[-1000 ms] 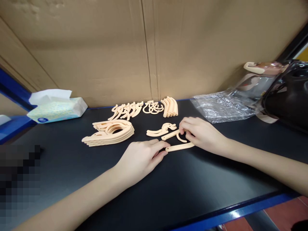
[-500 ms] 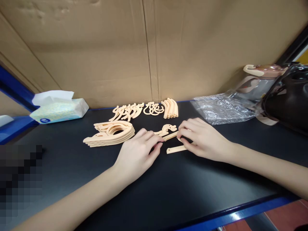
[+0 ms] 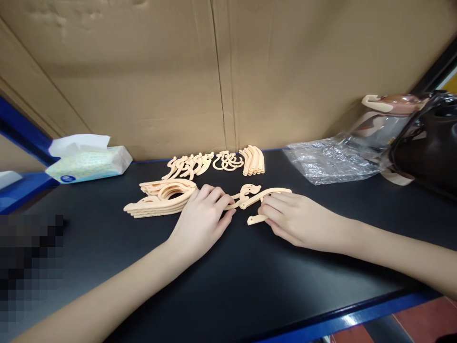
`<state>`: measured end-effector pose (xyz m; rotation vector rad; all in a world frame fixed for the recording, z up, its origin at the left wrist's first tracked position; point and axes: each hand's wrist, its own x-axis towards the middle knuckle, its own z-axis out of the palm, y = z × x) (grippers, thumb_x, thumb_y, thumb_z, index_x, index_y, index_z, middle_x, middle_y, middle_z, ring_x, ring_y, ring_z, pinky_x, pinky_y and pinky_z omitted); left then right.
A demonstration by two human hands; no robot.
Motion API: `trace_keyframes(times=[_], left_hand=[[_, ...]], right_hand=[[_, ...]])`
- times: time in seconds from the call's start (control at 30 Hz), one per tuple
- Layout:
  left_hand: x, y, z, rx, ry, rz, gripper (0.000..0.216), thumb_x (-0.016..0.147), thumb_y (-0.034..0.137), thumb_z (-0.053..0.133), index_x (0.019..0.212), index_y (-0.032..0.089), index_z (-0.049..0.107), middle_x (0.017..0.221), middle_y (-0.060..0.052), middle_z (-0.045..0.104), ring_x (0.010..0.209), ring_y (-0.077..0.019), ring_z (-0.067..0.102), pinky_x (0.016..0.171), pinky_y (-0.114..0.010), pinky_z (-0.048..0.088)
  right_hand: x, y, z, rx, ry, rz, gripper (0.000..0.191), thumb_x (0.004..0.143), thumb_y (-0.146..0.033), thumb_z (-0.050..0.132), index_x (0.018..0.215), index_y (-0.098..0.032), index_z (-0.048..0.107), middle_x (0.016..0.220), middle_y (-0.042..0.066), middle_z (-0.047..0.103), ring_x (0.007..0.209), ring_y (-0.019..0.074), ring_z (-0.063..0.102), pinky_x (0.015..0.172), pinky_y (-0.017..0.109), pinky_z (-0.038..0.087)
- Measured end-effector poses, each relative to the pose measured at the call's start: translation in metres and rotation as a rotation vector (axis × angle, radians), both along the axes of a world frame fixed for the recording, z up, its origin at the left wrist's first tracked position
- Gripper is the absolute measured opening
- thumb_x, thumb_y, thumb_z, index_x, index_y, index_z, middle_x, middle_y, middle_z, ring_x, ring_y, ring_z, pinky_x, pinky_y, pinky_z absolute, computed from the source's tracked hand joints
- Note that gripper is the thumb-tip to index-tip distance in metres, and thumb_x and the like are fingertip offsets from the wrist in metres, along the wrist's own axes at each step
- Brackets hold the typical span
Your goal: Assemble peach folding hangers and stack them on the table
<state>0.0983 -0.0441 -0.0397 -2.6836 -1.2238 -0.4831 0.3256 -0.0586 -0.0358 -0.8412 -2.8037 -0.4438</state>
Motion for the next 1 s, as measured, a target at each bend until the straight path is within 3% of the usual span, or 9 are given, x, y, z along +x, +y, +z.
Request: trace_keyframes(times=[0.2, 0.37, 0.57, 0.8, 1.0], left_hand=[[0.001, -0.003, -0.001, -0.041, -0.052, 0.004, 0.013, 0.087, 0.020, 0.045, 0.079, 0.018, 0.055, 0.080, -0.003, 0.058, 0.082, -0.0199, 0.046, 0.073, -0.034, 0.039], [0.002, -0.006, 0.000, -0.124, -0.117, 0.044, 0.008, 0.079, 0.015, 0.048, 0.072, 0.019, 0.051, 0.072, 0.000, 0.054, 0.076, -0.0181, 0.046, 0.068, -0.031, 0.039], [0.005, -0.010, 0.004, -0.152, -0.046, 0.090, 0.007, 0.074, 0.014, 0.049, 0.071, 0.019, 0.047, 0.068, 0.000, 0.052, 0.071, -0.0183, 0.048, 0.061, -0.030, 0.037], [0.003, -0.013, 0.001, -0.227, -0.020, 0.117, 0.025, 0.079, 0.011, 0.040, 0.102, 0.021, 0.047, 0.094, 0.000, 0.056, 0.065, -0.0124, 0.055, 0.054, -0.024, 0.038], [0.003, -0.013, 0.001, -0.196, 0.099, 0.138, 0.033, 0.084, 0.013, 0.035, 0.112, 0.026, 0.048, 0.101, 0.001, 0.051, 0.062, -0.0118, 0.055, 0.049, -0.024, 0.036]], right_hand=[[-0.003, 0.000, 0.000, 0.048, -0.006, -0.064, 0.013, 0.087, -0.014, 0.041, 0.084, -0.015, 0.054, 0.076, 0.004, 0.057, 0.070, 0.0171, 0.055, 0.066, 0.030, 0.041], [-0.001, 0.001, -0.004, 0.078, 0.016, -0.104, 0.016, 0.087, -0.013, 0.041, 0.096, -0.014, 0.054, 0.083, 0.004, 0.059, 0.067, 0.0171, 0.057, 0.061, 0.029, 0.040], [0.001, 0.007, -0.007, 0.044, 0.028, -0.145, 0.019, 0.088, -0.015, 0.040, 0.100, -0.014, 0.055, 0.084, 0.005, 0.062, 0.066, 0.0170, 0.059, 0.060, 0.029, 0.040], [0.003, 0.013, -0.008, 0.014, 0.011, -0.166, 0.017, 0.090, -0.018, 0.042, 0.102, -0.016, 0.054, 0.086, 0.003, 0.065, 0.065, 0.0155, 0.060, 0.059, 0.027, 0.037], [0.004, 0.012, -0.008, -0.007, 0.019, -0.172, 0.021, 0.092, -0.023, 0.040, 0.107, -0.019, 0.053, 0.086, 0.001, 0.063, 0.062, 0.0135, 0.059, 0.055, 0.025, 0.032]])
